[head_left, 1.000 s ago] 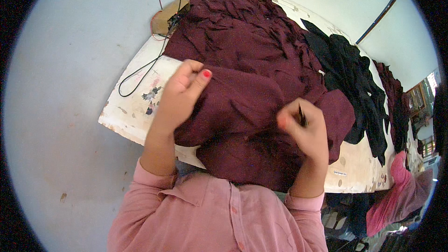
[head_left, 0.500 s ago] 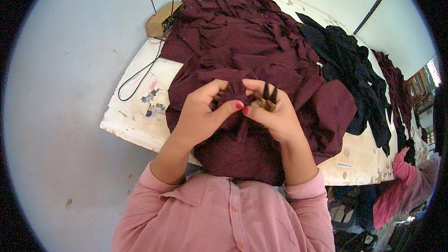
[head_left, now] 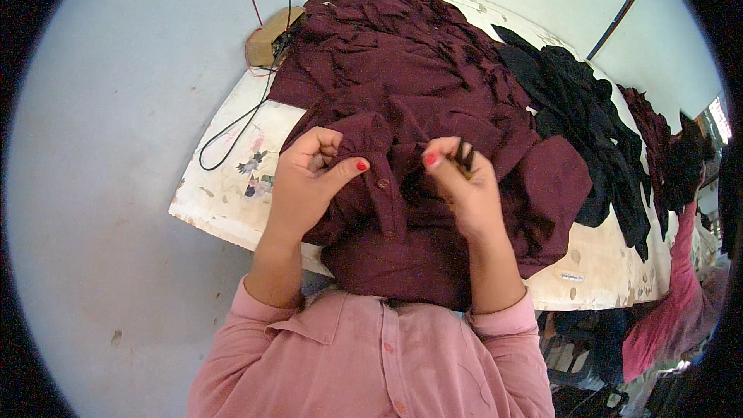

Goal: The person uses a small blade to cut a maroon fabric on a table, repeatedly lifting and repositioning the material to access different areas. The person works on the fabric one section at a time, removing small pieces and continuing the process across the surface.

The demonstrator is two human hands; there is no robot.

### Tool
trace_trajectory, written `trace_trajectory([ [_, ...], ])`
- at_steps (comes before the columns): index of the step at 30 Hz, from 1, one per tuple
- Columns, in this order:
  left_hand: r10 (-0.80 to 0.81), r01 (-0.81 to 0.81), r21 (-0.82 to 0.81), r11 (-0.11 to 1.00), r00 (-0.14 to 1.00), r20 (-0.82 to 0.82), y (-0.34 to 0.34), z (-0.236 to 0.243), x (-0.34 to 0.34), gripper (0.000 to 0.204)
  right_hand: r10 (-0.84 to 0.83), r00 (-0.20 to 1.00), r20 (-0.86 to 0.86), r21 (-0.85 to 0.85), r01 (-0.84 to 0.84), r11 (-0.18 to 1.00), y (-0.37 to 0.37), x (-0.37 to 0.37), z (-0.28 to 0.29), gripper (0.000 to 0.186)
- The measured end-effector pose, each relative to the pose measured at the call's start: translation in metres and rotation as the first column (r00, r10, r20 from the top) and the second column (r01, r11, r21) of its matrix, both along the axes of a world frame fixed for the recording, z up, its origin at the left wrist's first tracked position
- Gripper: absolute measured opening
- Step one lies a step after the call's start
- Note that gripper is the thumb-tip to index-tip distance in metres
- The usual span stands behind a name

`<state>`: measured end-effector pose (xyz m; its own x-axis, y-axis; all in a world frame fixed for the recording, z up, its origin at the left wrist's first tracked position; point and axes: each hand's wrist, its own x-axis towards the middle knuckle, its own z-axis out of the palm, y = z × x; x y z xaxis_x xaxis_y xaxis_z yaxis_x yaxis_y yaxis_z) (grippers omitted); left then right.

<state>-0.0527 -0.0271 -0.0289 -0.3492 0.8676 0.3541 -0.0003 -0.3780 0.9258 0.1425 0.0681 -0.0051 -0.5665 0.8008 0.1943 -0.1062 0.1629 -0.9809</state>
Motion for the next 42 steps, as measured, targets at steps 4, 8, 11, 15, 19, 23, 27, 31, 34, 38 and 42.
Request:
trace_trajectory([
  [4, -0.071, 0.073, -0.008, 0.997, 0.978, 0.194, -0.003, 0.008, 0.009, 0.031, -0.031, 0.999, 0.041, 0.116, 0.026, 0.993, 0.005, -0.005, -0.006, 0.024],
  [8, -0.011, 0.01, 0.015, 1.0, 1.0, 0.02, -0.002, 0.004, 0.013, 0.034, 0.249, 0.968, -0.028, -0.084, -0.25, 0.965, -0.006, -0.014, -0.019, 0.027],
  [11, 0.095, -0.096, -0.002, 0.995, 0.993, -0.07, -0.007, 0.012, 0.017, 0.036, 0.069, 0.998, 0.002, -0.127, -0.068, 0.99, -0.005, -0.014, -0.016, 0.015],
  [15, 0.19, -0.193, -0.001, 0.981, 0.969, -0.16, -0.009, 0.011, 0.021, 0.036, -0.317, 0.946, -0.073, 0.557, 0.302, 0.774, -0.008, -0.017, -0.01, 0.015],
  [19, 0.256, -0.264, 0.016, 0.964, 0.917, -0.304, -0.007, 0.013, 0.028, 0.039, -0.262, 0.959, 0.106, 0.862, 0.043, 0.506, -0.035, -0.019, 0.021, 0.037],
  [23, 0.217, -0.239, -0.032, 0.97, 0.923, -0.316, -0.012, 0.022, 0.032, 0.04, -0.134, 0.984, 0.117, 0.861, -0.034, 0.507, -0.031, -0.019, 0.017, 0.024],
  [27, 0.272, -0.263, 0.075, 0.962, 0.888, -0.37, -0.008, 0.018, 0.027, 0.037, 0.086, 0.993, -0.083, 0.637, -0.014, 0.77, -0.023, -0.019, 0.01, 0.001],
  [31, 0.303, -0.29, 0.092, 0.953, 0.873, -0.381, -0.003, 0.011, 0.021, 0.037, 0.473, 0.855, -0.211, 0.22, -0.43, 0.876, -0.036, 0.003, 0.02, 0.01],
  [34, 0.214, -0.208, 0.052, 0.977, 0.926, -0.312, -0.007, 0.011, 0.019, 0.038, 0.092, 0.995, 0.039, 0.553, -0.098, 0.827, -0.03, 0.003, 0.023, 0.006],
  [38, -0.005, -0.003, -0.065, 0.998, 0.991, -0.135, -0.012, 0.016, 0.02, 0.04, -0.174, 0.983, 0.052, 0.756, 0.075, 0.65, -0.025, -0.011, 0.021, 0.024],
  [42, 0.017, -0.014, 0.013, 1.0, 0.97, -0.242, -0.019, 0.016, 0.02, 0.027, -0.13, 0.974, 0.185, 0.512, 0.017, 0.859, -0.026, -0.01, 0.013, 0.029],
])
